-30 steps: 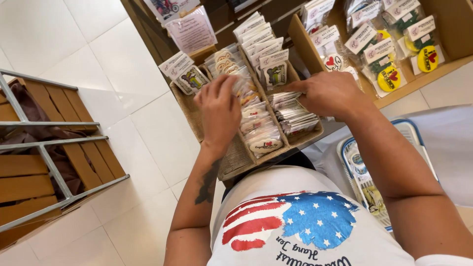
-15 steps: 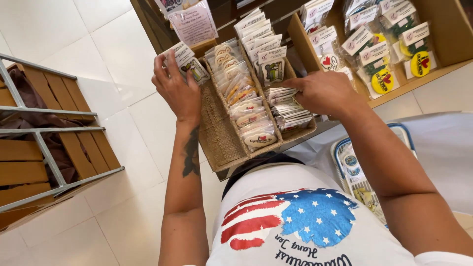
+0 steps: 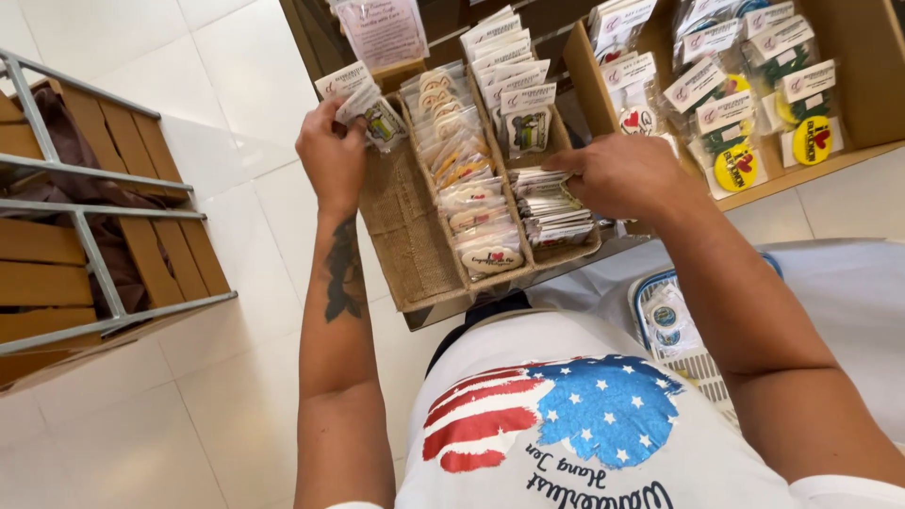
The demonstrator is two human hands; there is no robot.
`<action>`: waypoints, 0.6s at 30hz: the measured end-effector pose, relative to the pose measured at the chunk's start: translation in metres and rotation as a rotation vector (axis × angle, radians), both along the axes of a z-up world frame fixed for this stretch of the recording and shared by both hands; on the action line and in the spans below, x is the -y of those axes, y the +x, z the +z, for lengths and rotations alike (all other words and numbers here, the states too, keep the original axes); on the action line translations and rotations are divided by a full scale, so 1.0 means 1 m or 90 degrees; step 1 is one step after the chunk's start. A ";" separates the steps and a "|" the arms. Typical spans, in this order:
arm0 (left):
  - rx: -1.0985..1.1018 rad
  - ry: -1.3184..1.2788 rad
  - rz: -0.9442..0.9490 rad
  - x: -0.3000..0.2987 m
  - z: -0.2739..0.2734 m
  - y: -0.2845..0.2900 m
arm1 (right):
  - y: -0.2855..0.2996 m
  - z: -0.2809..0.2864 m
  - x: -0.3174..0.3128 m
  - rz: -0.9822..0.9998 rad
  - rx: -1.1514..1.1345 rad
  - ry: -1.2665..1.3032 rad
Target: Organizing and cleaning refrigerator magnets in a display box within a store.
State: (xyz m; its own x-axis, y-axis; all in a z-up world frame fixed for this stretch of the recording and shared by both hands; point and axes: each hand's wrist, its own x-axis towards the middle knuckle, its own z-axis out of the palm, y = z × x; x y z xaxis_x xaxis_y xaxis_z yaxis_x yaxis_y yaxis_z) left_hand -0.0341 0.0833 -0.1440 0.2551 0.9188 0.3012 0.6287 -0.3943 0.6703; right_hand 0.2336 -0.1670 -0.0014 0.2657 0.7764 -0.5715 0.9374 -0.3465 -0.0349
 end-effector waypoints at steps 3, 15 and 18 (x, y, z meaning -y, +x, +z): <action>0.110 -0.137 -0.020 0.017 0.035 -0.002 | -0.005 0.007 0.002 0.006 -0.010 0.007; 0.278 -0.184 -0.085 0.018 0.036 0.001 | -0.007 0.017 0.006 -0.004 -0.033 0.004; 0.384 -0.163 -0.063 0.027 0.060 0.004 | -0.004 0.014 0.005 -0.002 -0.031 0.006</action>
State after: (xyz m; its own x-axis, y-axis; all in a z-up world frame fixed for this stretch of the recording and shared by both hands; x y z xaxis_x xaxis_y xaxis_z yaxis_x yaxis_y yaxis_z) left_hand -0.0300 0.0566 -0.0840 0.1968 0.9613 0.1927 0.0826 -0.2122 0.9737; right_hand 0.2300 -0.1716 0.0131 0.2406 0.7812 -0.5760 0.9334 -0.3490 -0.0834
